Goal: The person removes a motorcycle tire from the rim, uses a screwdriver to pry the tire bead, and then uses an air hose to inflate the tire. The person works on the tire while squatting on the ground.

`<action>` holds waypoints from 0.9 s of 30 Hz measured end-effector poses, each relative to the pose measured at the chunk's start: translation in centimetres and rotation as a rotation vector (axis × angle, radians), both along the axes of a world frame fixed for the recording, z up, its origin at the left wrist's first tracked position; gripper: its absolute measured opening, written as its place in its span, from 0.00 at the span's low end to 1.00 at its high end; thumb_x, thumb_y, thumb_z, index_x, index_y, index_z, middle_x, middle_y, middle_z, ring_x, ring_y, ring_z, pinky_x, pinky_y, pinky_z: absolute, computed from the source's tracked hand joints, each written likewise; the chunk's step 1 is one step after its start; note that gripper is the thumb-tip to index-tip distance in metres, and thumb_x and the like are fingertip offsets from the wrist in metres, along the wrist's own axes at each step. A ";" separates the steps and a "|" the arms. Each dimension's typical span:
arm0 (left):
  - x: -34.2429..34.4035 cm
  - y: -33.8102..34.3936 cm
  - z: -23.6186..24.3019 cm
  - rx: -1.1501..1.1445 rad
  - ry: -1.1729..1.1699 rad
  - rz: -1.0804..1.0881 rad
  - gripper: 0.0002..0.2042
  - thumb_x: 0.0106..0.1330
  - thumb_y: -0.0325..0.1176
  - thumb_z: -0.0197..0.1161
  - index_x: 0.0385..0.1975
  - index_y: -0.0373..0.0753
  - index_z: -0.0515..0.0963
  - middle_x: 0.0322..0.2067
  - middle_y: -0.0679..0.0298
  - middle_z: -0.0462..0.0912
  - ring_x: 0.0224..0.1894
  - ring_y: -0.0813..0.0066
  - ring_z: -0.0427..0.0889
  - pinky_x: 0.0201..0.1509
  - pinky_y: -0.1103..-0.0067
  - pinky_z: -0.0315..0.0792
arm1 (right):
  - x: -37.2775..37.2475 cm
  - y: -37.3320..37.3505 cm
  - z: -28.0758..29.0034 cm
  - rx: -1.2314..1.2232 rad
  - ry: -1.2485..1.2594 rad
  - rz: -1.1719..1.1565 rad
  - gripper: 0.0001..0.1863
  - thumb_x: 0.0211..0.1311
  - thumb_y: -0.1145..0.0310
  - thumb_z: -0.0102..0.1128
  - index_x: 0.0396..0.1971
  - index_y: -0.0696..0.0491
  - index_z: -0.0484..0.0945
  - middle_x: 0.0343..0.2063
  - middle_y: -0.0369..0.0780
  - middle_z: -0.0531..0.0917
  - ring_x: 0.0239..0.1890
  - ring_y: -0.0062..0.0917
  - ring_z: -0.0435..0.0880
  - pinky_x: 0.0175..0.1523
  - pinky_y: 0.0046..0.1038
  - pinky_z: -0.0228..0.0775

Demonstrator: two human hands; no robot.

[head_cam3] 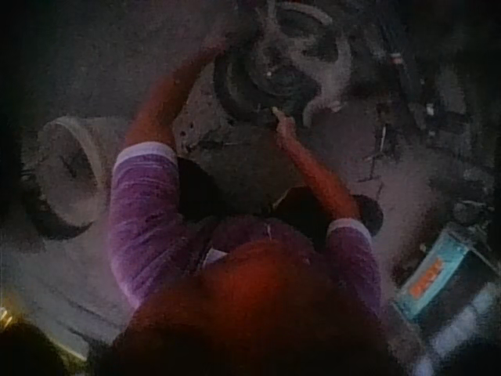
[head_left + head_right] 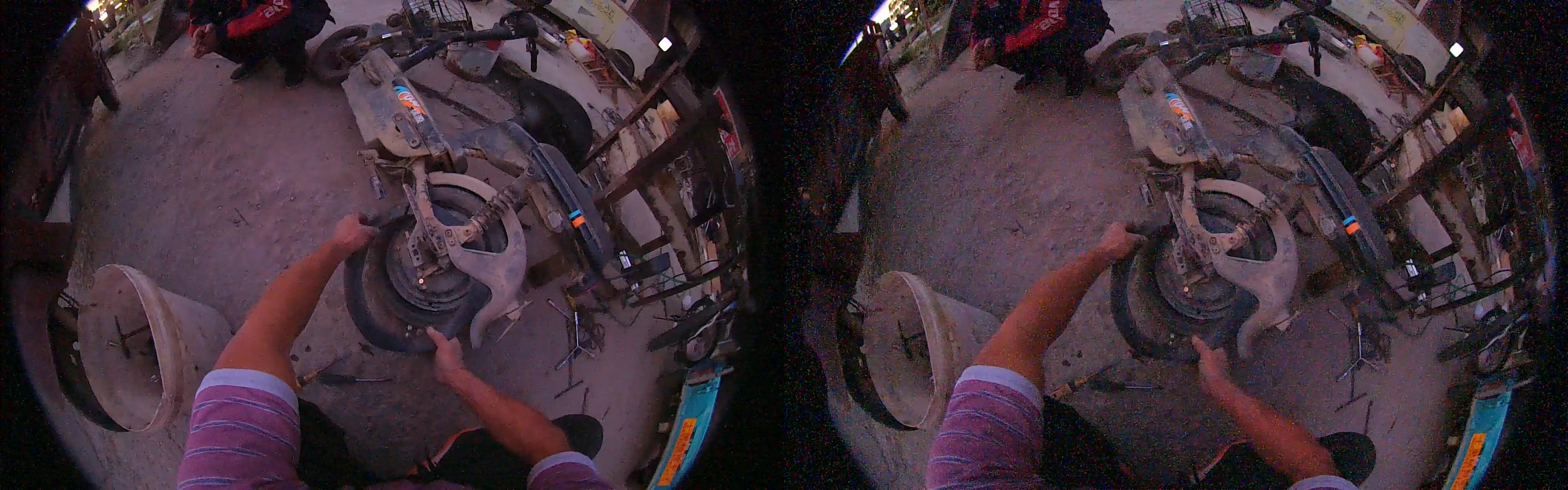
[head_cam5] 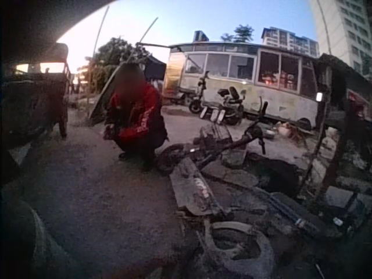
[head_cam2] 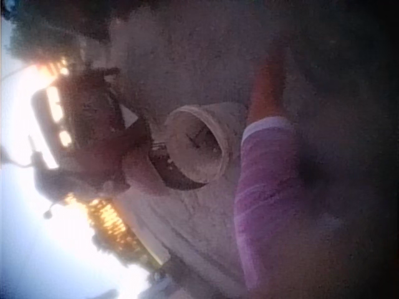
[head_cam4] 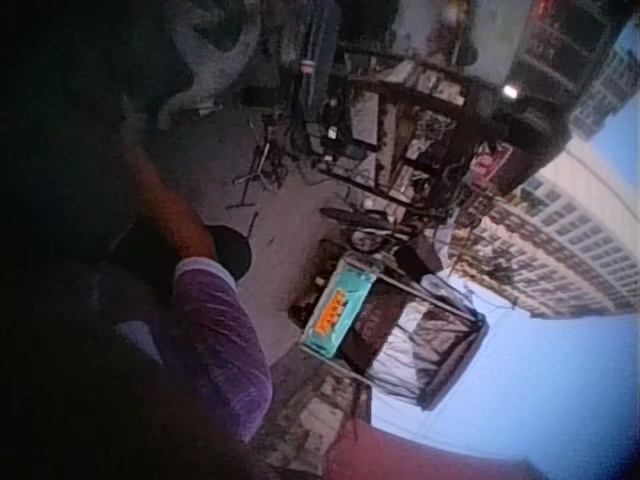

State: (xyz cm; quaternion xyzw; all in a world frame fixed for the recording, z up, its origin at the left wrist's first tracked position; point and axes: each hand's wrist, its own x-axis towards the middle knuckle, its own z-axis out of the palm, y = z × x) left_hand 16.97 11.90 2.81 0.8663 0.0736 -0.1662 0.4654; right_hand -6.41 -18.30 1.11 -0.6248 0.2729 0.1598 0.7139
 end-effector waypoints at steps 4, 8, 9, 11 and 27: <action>1.3 -0.6 -2.0 0.221 -0.302 0.181 0.21 0.57 0.42 0.70 0.45 0.35 0.81 0.43 0.48 0.85 0.46 0.50 0.84 0.52 0.63 0.77 | 1.7 1.7 2.6 -0.144 0.030 -0.072 0.32 0.61 0.49 0.66 0.53 0.63 0.77 0.48 0.41 0.82 0.50 0.33 0.79 0.58 0.36 0.67; 2.1 -2.6 -3.5 0.180 -0.352 0.171 0.19 0.58 0.42 0.69 0.43 0.35 0.81 0.42 0.48 0.85 0.47 0.51 0.84 0.52 0.62 0.76 | 4.1 2.0 4.7 -0.244 0.057 -0.112 0.32 0.63 0.47 0.65 0.53 0.62 0.76 0.49 0.43 0.82 0.51 0.30 0.77 0.60 0.32 0.64; 2.4 -2.8 -3.8 0.132 -0.315 0.160 0.19 0.58 0.43 0.69 0.44 0.36 0.81 0.43 0.49 0.85 0.49 0.52 0.84 0.53 0.63 0.76 | 4.5 2.0 4.9 -0.246 0.056 -0.141 0.32 0.63 0.47 0.64 0.53 0.62 0.77 0.48 0.42 0.82 0.50 0.29 0.77 0.60 0.30 0.63; 2.8 -2.7 -4.5 0.039 -0.199 0.139 0.20 0.59 0.44 0.69 0.44 0.36 0.81 0.47 0.50 0.84 0.51 0.53 0.83 0.55 0.64 0.75 | 4.3 1.8 4.8 -0.406 0.096 -0.151 0.36 0.62 0.44 0.64 0.53 0.64 0.76 0.46 0.44 0.83 0.48 0.32 0.79 0.56 0.33 0.67; 2.0 2.2 -6.0 0.225 -0.220 -0.219 0.23 0.58 0.42 0.71 0.48 0.32 0.80 0.41 0.48 0.85 0.46 0.49 0.84 0.50 0.64 0.76 | -2.5 0.4 17.2 -0.218 -0.203 1.158 0.28 0.65 0.48 0.60 0.48 0.60 0.79 0.43 0.47 0.84 0.47 0.35 0.82 0.51 0.39 0.74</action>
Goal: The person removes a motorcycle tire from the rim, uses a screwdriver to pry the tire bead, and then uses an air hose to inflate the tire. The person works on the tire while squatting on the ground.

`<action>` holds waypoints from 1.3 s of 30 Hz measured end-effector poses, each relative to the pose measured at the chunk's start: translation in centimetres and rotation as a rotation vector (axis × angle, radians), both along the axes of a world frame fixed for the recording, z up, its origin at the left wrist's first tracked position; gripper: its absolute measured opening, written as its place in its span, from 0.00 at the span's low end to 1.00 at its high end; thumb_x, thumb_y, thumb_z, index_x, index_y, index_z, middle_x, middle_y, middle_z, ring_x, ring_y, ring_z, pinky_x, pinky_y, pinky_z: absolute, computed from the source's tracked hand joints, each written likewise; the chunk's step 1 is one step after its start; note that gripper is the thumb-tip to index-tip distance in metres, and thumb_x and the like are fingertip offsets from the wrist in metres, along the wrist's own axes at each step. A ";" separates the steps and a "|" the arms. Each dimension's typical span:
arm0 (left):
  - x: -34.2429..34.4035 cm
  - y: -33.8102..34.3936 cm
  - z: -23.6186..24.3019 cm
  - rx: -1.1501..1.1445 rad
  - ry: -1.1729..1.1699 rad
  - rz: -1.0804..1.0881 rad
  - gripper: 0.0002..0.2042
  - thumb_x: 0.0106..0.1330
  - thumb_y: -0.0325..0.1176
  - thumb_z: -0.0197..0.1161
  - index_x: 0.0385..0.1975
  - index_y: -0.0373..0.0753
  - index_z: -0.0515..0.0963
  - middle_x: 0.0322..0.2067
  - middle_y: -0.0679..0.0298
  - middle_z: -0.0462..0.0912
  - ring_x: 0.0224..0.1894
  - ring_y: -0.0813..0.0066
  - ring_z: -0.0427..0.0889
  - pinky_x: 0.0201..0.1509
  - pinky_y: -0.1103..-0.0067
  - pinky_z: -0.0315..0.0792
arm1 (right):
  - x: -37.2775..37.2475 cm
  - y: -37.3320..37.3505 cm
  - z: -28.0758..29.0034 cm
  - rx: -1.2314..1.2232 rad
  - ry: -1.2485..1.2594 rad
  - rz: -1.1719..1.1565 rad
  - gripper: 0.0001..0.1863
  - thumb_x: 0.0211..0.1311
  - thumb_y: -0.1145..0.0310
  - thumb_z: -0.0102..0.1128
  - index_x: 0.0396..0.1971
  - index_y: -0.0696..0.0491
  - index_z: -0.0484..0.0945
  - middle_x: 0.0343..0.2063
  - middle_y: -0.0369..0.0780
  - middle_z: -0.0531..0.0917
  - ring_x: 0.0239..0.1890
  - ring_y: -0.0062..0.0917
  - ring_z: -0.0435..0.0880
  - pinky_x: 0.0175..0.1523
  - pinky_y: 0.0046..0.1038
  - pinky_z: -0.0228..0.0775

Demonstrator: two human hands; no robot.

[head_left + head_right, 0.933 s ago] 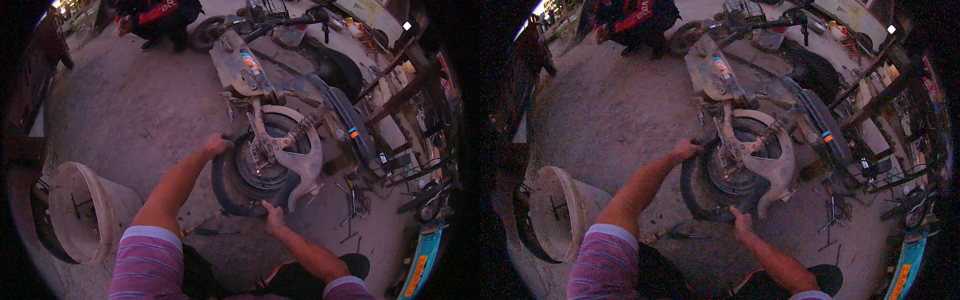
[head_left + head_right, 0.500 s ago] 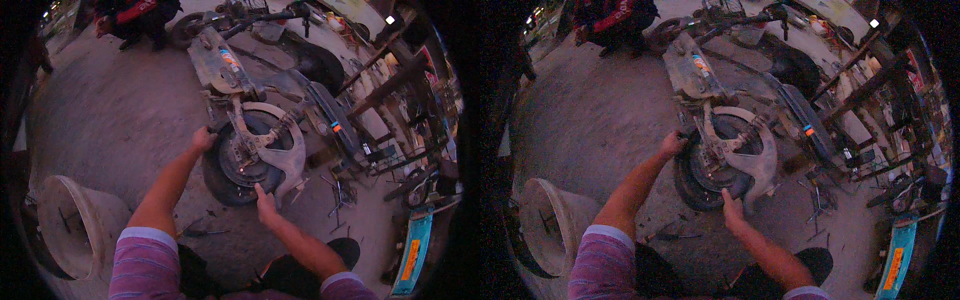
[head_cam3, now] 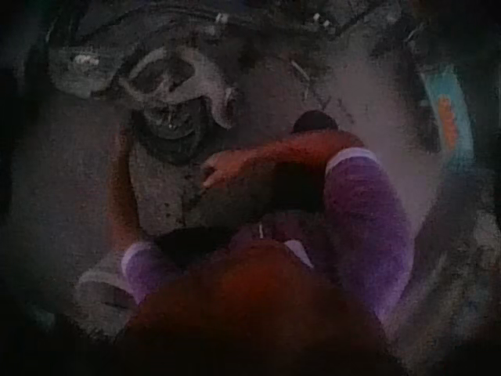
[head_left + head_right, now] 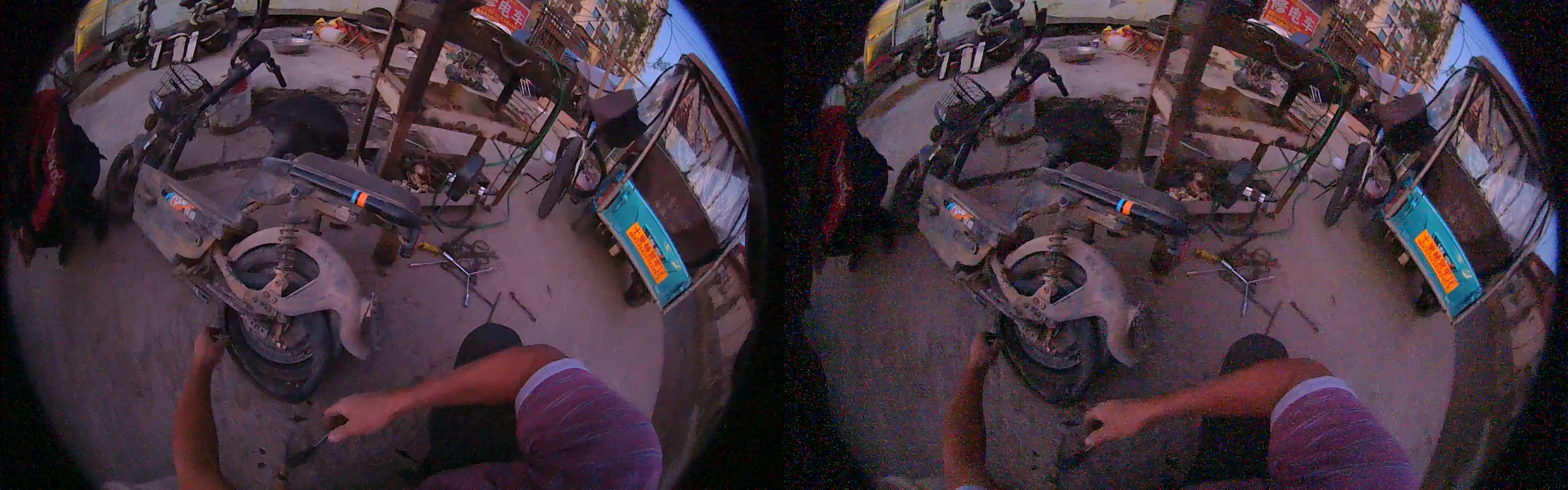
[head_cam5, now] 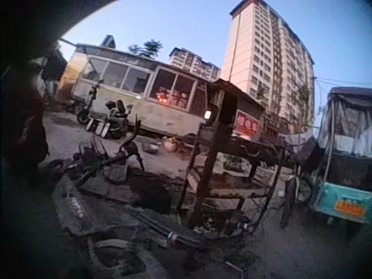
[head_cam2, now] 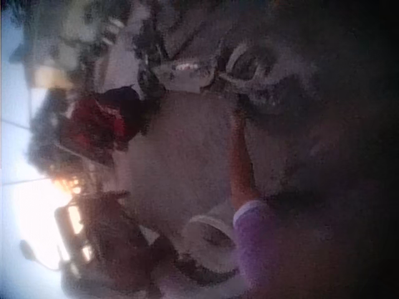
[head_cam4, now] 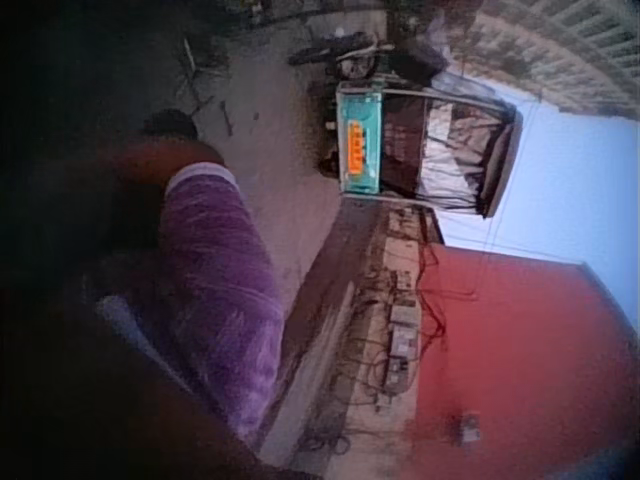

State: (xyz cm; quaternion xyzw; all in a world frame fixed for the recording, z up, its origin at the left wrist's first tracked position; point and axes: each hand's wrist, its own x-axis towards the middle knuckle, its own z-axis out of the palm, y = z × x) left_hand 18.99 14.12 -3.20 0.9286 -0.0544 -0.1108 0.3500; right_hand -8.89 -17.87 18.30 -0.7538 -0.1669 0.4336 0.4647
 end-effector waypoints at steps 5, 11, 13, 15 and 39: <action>-0.6 1.9 -0.4 0.137 0.082 -0.113 0.24 0.58 0.43 0.71 0.48 0.33 0.80 0.42 0.47 0.86 0.44 0.51 0.86 0.50 0.64 0.77 | -0.5 0.9 2.4 0.113 -0.044 0.057 0.27 0.65 0.50 0.60 0.51 0.59 0.77 0.43 0.47 0.83 0.48 0.38 0.82 0.52 0.39 0.73; -3.6 1.7 3.5 0.226 0.172 -0.132 0.21 0.61 0.43 0.68 0.48 0.34 0.81 0.41 0.50 0.87 0.43 0.55 0.87 0.48 0.66 0.78 | -1.6 0.1 5.6 0.169 -0.210 0.175 0.26 0.64 0.53 0.61 0.52 0.60 0.75 0.46 0.49 0.82 0.49 0.39 0.82 0.53 0.39 0.74; -4.8 0.6 5.3 0.204 0.230 -0.124 0.21 0.61 0.42 0.68 0.48 0.33 0.80 0.39 0.52 0.87 0.40 0.61 0.87 0.45 0.68 0.78 | -1.5 -0.3 6.5 0.189 -0.214 0.199 0.24 0.64 0.56 0.61 0.51 0.60 0.76 0.46 0.50 0.82 0.49 0.40 0.82 0.53 0.40 0.74; -5.3 -0.4 6.4 0.111 0.283 -0.120 0.20 0.62 0.40 0.67 0.48 0.32 0.80 0.37 0.53 0.87 0.37 0.66 0.86 0.43 0.70 0.78 | -1.4 -0.7 7.2 0.217 -0.147 0.226 0.21 0.62 0.60 0.61 0.48 0.60 0.79 0.43 0.49 0.83 0.48 0.42 0.82 0.52 0.42 0.74; -39.1 16.9 34.7 0.009 0.917 -0.022 0.20 0.67 0.40 0.63 0.55 0.36 0.72 0.34 0.57 0.84 0.29 0.64 0.83 0.28 0.68 0.75 | -14.1 -2.5 19.5 0.408 0.719 -0.742 0.17 0.74 0.60 0.54 0.52 0.56 0.76 0.38 0.35 0.82 0.38 0.19 0.79 0.47 0.26 0.71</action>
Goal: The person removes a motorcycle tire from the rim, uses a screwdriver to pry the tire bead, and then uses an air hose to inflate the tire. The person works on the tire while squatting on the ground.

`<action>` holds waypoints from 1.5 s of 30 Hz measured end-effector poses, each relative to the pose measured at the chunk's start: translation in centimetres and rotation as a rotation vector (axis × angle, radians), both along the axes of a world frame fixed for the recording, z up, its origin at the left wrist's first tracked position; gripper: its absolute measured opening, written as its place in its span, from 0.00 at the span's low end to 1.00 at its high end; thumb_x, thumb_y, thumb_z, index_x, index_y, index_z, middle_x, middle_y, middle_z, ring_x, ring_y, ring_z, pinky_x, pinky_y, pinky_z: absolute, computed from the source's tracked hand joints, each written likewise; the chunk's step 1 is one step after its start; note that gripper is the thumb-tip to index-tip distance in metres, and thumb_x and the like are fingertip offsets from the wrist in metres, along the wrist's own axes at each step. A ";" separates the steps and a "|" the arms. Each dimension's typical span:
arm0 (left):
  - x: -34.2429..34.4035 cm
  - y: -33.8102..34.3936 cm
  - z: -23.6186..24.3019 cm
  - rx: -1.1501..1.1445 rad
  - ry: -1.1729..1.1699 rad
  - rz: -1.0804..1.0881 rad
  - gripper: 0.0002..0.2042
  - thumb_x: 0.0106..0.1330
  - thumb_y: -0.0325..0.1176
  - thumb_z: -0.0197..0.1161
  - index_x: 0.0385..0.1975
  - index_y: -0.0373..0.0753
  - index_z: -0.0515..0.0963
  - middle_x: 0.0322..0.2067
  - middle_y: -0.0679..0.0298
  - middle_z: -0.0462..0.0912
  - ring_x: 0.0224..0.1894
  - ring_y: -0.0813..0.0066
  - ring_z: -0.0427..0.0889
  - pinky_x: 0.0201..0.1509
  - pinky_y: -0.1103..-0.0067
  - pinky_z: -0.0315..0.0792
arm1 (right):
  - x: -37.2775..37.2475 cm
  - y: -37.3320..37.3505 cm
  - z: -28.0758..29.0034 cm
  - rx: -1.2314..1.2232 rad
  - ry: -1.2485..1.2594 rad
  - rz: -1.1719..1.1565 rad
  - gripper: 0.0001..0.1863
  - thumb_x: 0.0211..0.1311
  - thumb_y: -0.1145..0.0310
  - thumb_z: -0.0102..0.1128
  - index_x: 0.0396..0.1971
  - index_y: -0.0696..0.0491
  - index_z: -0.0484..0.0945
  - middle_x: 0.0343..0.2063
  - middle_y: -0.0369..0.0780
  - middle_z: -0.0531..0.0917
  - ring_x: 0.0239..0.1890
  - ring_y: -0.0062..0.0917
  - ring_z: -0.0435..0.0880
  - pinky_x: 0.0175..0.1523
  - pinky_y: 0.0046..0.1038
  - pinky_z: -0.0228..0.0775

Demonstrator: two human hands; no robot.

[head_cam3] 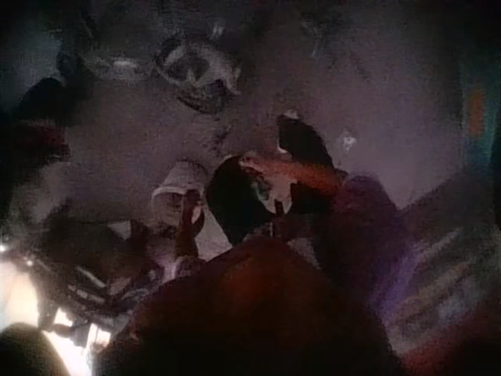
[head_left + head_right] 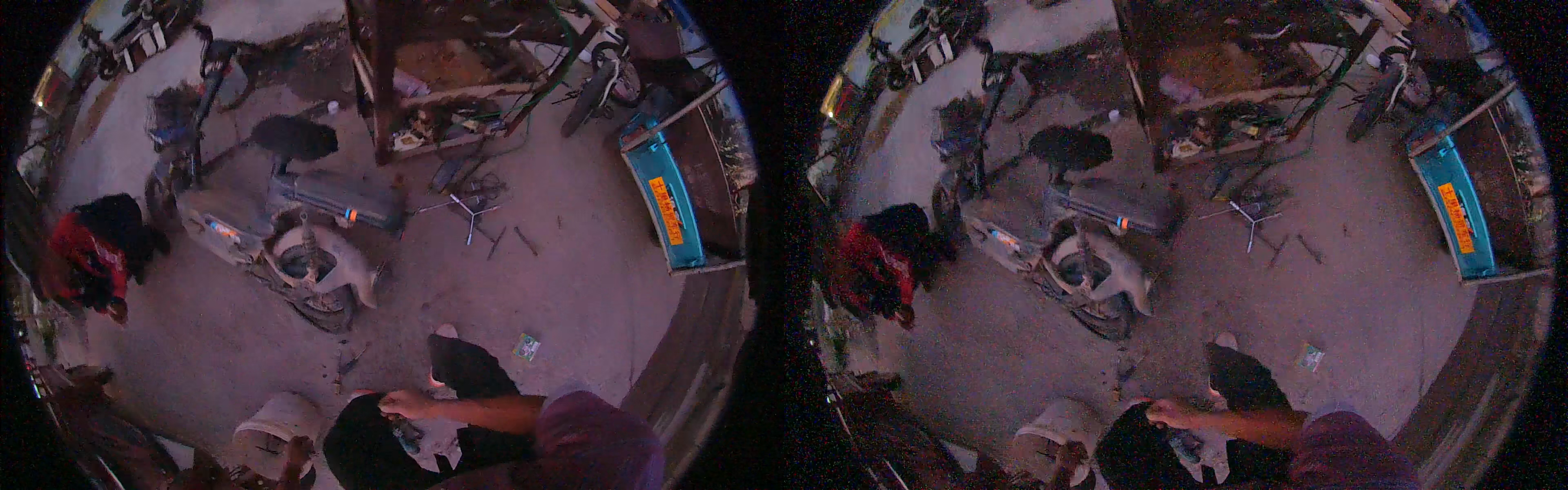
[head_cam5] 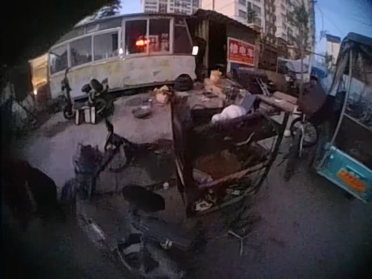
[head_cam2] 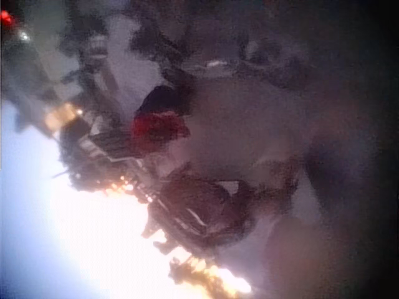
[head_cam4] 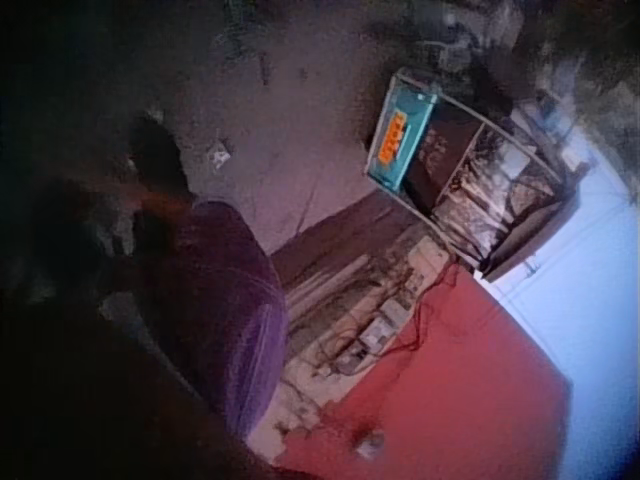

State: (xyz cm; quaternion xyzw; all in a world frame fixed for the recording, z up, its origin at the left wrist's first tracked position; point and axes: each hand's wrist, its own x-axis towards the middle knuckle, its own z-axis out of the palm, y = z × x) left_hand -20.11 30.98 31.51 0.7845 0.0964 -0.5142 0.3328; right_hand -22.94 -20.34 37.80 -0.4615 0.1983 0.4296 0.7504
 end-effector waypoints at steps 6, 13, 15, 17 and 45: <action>-0.3 -13.1 14.6 0.286 -0.178 -0.300 0.33 0.64 0.42 0.65 0.67 0.36 0.63 0.38 0.53 0.83 0.36 0.55 0.84 0.38 0.66 0.77 | -2.4 -9.5 12.6 -0.080 0.065 -0.279 0.14 0.73 0.58 0.54 0.41 0.55 0.80 0.29 0.33 0.81 0.29 0.18 0.77 0.38 0.25 0.69; 17.0 -47.8 42.5 -0.250 -1.022 -0.158 0.42 0.62 0.23 0.65 0.75 0.37 0.47 0.46 0.58 0.80 0.44 0.69 0.79 0.56 0.71 0.73 | -5.2 -23.3 18.8 -0.218 0.152 -0.555 0.16 0.71 0.55 0.54 0.33 0.53 0.82 0.25 0.35 0.81 0.25 0.21 0.77 0.33 0.25 0.68; 21.7 -53.8 50.5 -0.282 -1.206 -0.122 0.41 0.64 0.27 0.64 0.75 0.36 0.47 0.47 0.58 0.80 0.46 0.68 0.79 0.55 0.71 0.73 | -6.7 -26.7 20.3 -0.264 0.202 -0.680 0.15 0.70 0.57 0.54 0.32 0.52 0.82 0.26 0.36 0.82 0.25 0.21 0.78 0.33 0.25 0.69; 24.4 -57.6 56.8 -0.384 -1.339 0.035 0.42 0.61 0.24 0.62 0.75 0.36 0.46 0.45 0.55 0.80 0.43 0.66 0.80 0.56 0.69 0.72 | -8.4 -29.8 21.2 -0.290 0.214 -0.716 0.14 0.70 0.59 0.55 0.33 0.53 0.81 0.27 0.36 0.82 0.26 0.22 0.79 0.34 0.26 0.70; 23.4 -58.8 33.4 -0.360 -0.101 0.338 0.23 0.72 0.49 0.57 0.59 0.39 0.71 0.43 0.60 0.82 0.40 0.67 0.83 0.39 0.72 0.79 | 23.4 -69.4 32.8 -0.462 -0.327 -0.837 0.11 0.69 0.62 0.60 0.40 0.54 0.80 0.32 0.35 0.83 0.32 0.19 0.80 0.37 0.24 0.70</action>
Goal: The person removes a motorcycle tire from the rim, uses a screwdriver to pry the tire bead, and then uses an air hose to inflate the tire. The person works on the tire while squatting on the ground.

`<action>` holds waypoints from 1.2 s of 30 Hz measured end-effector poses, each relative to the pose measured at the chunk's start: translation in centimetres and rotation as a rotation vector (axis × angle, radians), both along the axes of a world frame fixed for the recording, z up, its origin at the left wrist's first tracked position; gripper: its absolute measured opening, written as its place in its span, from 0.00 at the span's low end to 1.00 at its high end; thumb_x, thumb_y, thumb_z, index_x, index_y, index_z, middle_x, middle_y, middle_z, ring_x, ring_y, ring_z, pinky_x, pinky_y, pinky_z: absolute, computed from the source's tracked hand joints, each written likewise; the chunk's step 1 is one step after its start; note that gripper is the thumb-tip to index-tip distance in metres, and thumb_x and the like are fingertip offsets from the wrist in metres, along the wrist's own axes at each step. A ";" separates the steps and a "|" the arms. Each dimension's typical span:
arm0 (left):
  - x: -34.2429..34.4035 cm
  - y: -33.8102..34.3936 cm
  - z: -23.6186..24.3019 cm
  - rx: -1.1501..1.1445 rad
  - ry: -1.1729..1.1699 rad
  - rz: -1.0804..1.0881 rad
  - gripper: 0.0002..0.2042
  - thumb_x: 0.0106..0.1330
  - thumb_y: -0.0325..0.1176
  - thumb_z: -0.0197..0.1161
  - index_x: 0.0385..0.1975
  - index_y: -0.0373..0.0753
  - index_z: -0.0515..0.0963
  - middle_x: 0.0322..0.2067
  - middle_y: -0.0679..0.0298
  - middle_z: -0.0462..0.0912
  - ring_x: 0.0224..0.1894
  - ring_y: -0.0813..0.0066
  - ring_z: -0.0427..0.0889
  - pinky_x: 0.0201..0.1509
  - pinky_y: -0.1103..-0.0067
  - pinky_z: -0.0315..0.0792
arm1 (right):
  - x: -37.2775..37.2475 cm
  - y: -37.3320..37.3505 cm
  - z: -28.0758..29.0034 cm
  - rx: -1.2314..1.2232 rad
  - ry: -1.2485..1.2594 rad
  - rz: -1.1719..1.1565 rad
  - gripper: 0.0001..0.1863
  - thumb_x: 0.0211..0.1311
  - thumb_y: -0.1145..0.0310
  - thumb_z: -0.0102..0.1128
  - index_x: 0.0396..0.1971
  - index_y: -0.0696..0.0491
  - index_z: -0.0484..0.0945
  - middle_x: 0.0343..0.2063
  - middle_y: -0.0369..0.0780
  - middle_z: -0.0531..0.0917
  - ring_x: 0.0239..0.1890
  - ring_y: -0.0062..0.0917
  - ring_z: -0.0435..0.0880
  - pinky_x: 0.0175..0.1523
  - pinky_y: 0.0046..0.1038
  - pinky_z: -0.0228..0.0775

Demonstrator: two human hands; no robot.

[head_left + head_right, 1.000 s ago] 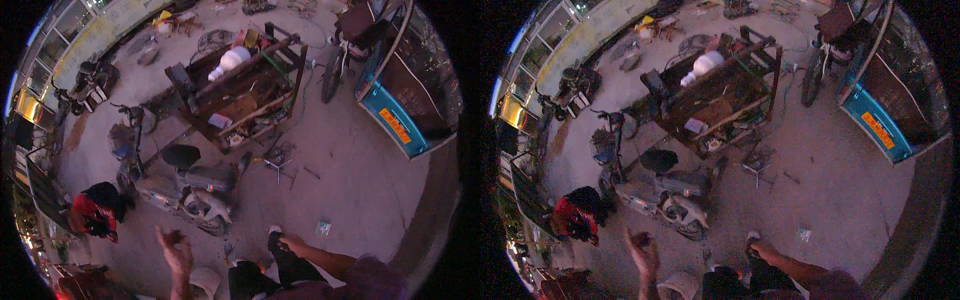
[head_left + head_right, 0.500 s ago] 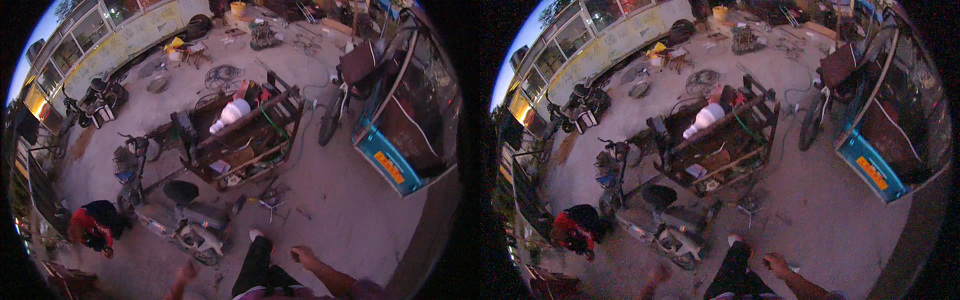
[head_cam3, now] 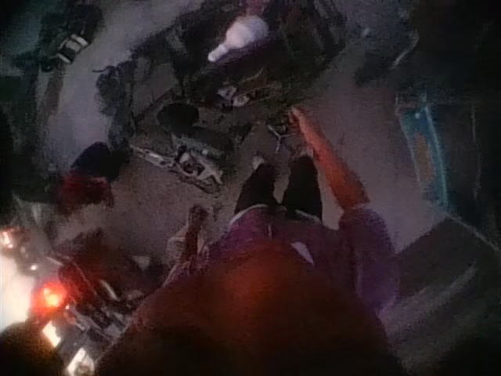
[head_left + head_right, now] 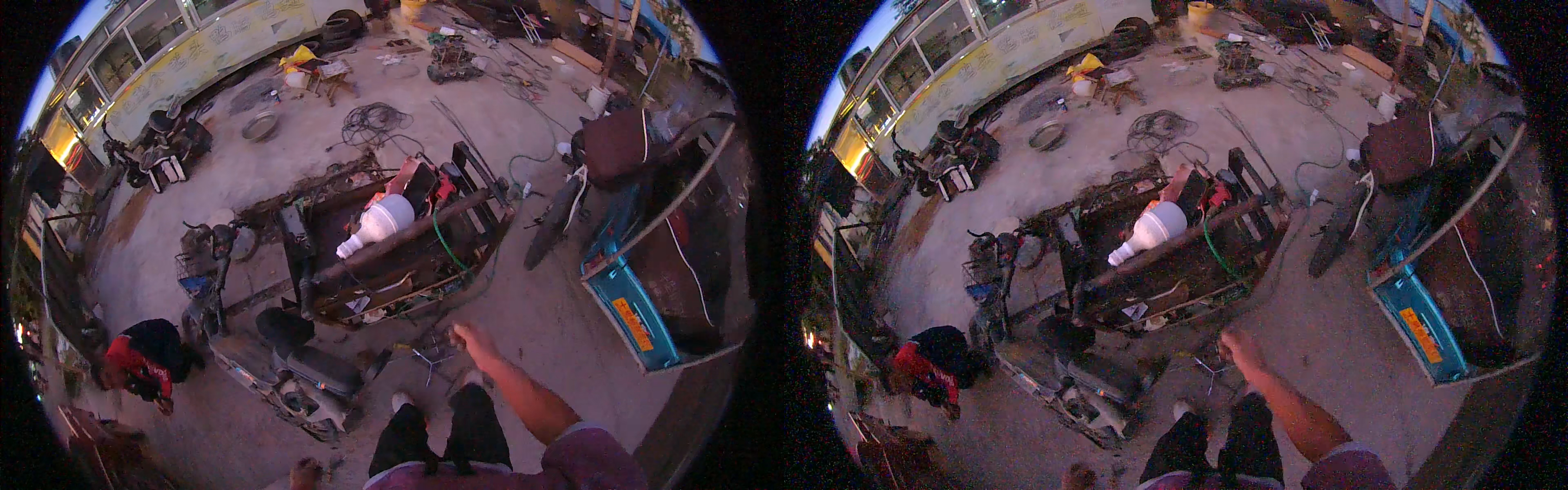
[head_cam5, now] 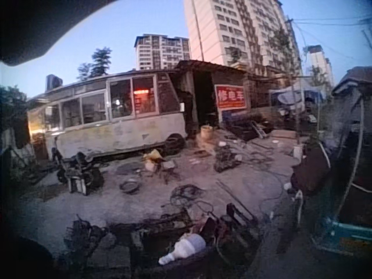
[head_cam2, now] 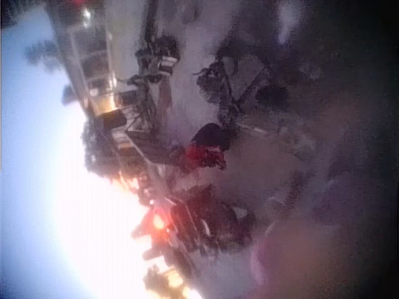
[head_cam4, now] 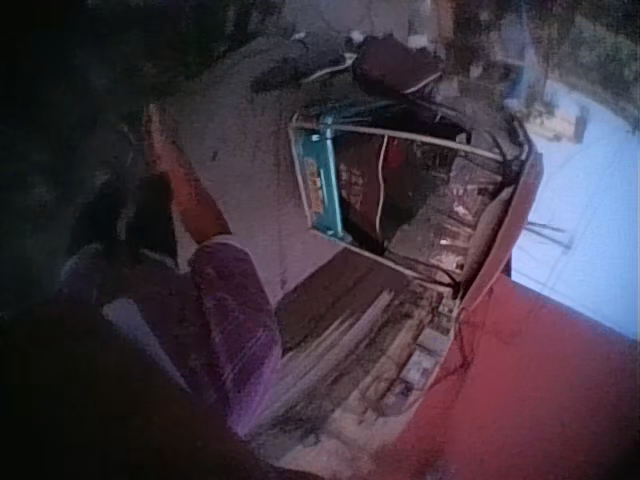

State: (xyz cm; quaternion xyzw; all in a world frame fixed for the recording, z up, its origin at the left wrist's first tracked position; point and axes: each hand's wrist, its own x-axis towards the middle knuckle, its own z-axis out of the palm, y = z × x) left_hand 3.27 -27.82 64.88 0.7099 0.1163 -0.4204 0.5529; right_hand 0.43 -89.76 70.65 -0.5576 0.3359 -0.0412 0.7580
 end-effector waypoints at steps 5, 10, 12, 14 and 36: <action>-3.6 -5.1 -1.3 -0.190 0.110 0.137 0.24 0.73 0.50 0.56 0.59 0.40 0.72 0.44 0.61 0.83 0.42 0.69 0.84 0.39 0.75 0.80 | 11.9 -9.3 3.7 -0.391 -0.008 -0.147 0.16 0.66 0.61 0.62 0.46 0.56 0.79 0.36 0.38 0.84 0.40 0.22 0.81 0.44 0.28 0.73; -10.8 -12.9 -0.6 -0.103 0.225 0.283 0.22 0.72 0.47 0.57 0.59 0.41 0.72 0.42 0.63 0.83 0.41 0.69 0.83 0.39 0.74 0.79 | 19.3 -16.8 5.1 -0.746 0.160 0.123 0.25 0.62 0.56 0.65 0.52 0.59 0.79 0.43 0.41 0.85 0.47 0.31 0.83 0.53 0.33 0.74; -12.7 -16.2 -0.1 -0.043 0.251 0.315 0.21 0.72 0.46 0.58 0.60 0.42 0.72 0.41 0.63 0.83 0.41 0.69 0.83 0.39 0.74 0.79 | 20.2 -17.6 5.1 -0.479 0.146 0.151 0.20 0.63 0.54 0.64 0.46 0.55 0.82 0.38 0.37 0.85 0.39 0.25 0.84 0.42 0.31 0.74; -13.8 -19.1 0.5 -0.020 0.265 0.340 0.21 0.72 0.45 0.58 0.60 0.42 0.72 0.41 0.63 0.83 0.41 0.69 0.84 0.39 0.74 0.79 | 21.5 -19.1 5.3 -0.065 0.194 0.293 0.18 0.63 0.54 0.64 0.44 0.52 0.82 0.36 0.35 0.85 0.34 0.21 0.83 0.35 0.29 0.71; -25.4 -28.8 -0.1 -0.061 0.335 0.488 0.20 0.70 0.39 0.60 0.61 0.47 0.70 0.38 0.67 0.82 0.39 0.69 0.84 0.36 0.73 0.80 | 30.8 -34.0 15.6 0.497 -0.503 0.187 0.17 0.69 0.63 0.55 0.52 0.57 0.76 0.22 0.32 0.72 0.26 0.20 0.70 0.35 0.25 0.64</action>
